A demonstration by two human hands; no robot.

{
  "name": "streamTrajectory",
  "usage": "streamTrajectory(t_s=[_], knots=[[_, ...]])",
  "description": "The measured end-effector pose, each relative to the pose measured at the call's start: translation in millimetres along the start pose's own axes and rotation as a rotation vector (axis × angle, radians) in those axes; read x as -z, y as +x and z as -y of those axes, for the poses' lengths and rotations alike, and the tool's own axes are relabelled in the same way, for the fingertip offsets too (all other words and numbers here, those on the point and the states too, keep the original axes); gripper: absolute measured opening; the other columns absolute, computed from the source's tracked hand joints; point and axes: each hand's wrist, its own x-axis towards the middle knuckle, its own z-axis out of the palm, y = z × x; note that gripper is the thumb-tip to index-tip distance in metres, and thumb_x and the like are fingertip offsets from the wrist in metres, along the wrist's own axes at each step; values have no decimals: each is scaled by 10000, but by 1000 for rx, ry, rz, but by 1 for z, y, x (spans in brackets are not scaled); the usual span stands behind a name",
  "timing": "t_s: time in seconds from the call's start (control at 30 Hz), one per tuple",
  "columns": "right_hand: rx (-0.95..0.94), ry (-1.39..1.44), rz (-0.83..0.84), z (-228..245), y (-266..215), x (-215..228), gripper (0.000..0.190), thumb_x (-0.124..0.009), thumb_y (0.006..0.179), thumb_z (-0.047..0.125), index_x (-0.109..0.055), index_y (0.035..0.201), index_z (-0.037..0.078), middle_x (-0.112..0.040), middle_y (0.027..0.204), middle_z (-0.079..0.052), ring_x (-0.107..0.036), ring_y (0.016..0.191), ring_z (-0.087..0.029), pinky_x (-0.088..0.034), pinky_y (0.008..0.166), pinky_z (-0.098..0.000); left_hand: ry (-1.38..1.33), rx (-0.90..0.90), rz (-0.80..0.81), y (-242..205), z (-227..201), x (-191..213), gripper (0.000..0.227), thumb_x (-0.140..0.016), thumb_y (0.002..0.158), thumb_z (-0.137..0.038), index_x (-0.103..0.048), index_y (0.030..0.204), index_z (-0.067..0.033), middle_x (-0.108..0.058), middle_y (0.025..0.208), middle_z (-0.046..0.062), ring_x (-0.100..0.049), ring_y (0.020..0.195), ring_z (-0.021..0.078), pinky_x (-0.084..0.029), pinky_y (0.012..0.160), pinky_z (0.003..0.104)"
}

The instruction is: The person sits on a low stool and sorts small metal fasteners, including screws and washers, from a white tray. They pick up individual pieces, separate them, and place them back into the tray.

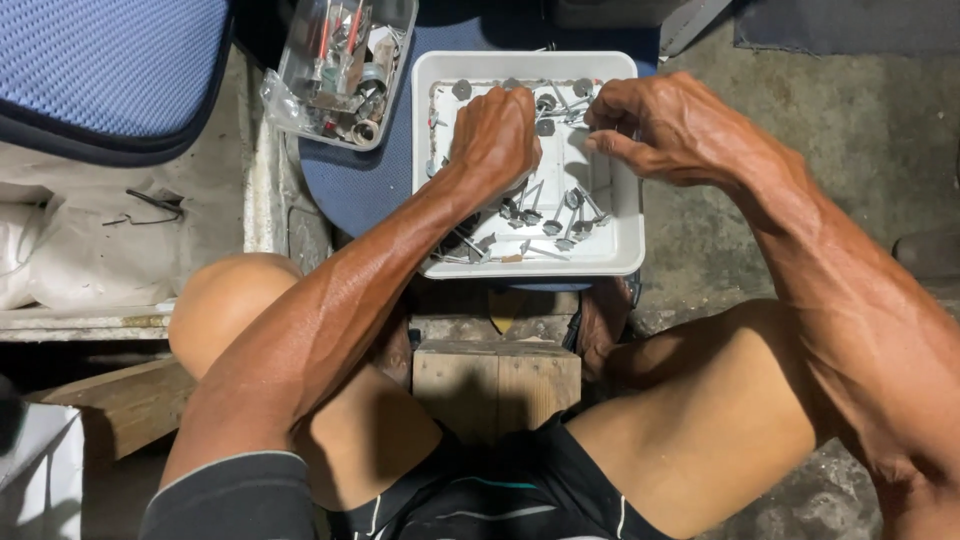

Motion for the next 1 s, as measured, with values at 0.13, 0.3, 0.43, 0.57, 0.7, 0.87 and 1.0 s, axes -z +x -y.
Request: streamTrajectory(t_s=[0.13, 0.3, 0.43, 0.57, 0.7, 0.87, 1.0], knots=[[-4, -16, -8, -2, 0, -4, 213, -628, 1072, 237, -679, 1099, 32, -721, 904, -121, -668, 731, -296, -507, 655, -450, 49, -126, -69, -3, -8, 6, 305, -381, 892, 79, -435, 717, -166, -325, 582, -41, -313, 462, 133, -270, 364, 323], [201, 30, -225, -5, 0, -4, 440, -640, 1072, 173, -558, 1440, -54, -688, 1295, -254, -720, 947, -383, -574, 804, -524, -218, -137, 10, 2, -31, 52, 206, -598, 805, 124, -647, 791, -75, -594, 595, 50, -573, 459, 190, -504, 352, 320], [180, 246, -241, 4, -2, 4, 231, -651, 1073, 93, -705, 1284, 14, -759, 1175, -145, -732, 1043, -286, -580, 893, -408, -302, -268, -68, 1, -40, 66, 100, -599, 853, -58, -573, 776, -116, -554, 713, 43, -531, 630, 193, -457, 567, 353], [44, 366, -260, 5, -7, 7, 61, -718, 1088, 75, -726, 1134, 35, -725, 950, -72, -667, 797, -148, -544, 701, -265, -302, -210, -196, -2, -41, 67, 91, -615, 847, -32, -606, 928, -71, -588, 707, 37, -557, 585, 180, -458, 478, 340], [81, 374, -401, -5, -12, 7, 100, -751, 1158, 56, -669, 1175, 0, -699, 876, -73, -681, 782, -124, -527, 700, -257, -195, -188, -98, 3, -26, 41, 87, -754, 867, -9, -707, 923, -55, -673, 888, 114, -686, 700, 243, -604, 548, 330], [48, 262, -382, -6, -16, 5, 80, -765, 1134, 113, -735, 1116, 41, -686, 921, -40, -613, 787, -126, -494, 675, -277, 90, -213, -27, 2, -22, 34, 254, -872, 848, -139, -672, 737, -30, -697, 1073, 251, -693, 615, 259, -618, 474, 385], [89, 216, -364, -10, -16, 0, 122, -741, 1144, 159, -735, 1178, 42, -675, 929, -57, -607, 804, -165, -509, 699, -340, 95, -244, -101, 10, -15, 24, 309, -739, 823, 23, -567, 582, -68, -696, 1046, 282, -650, 542, 218, -588, 398, 316]])
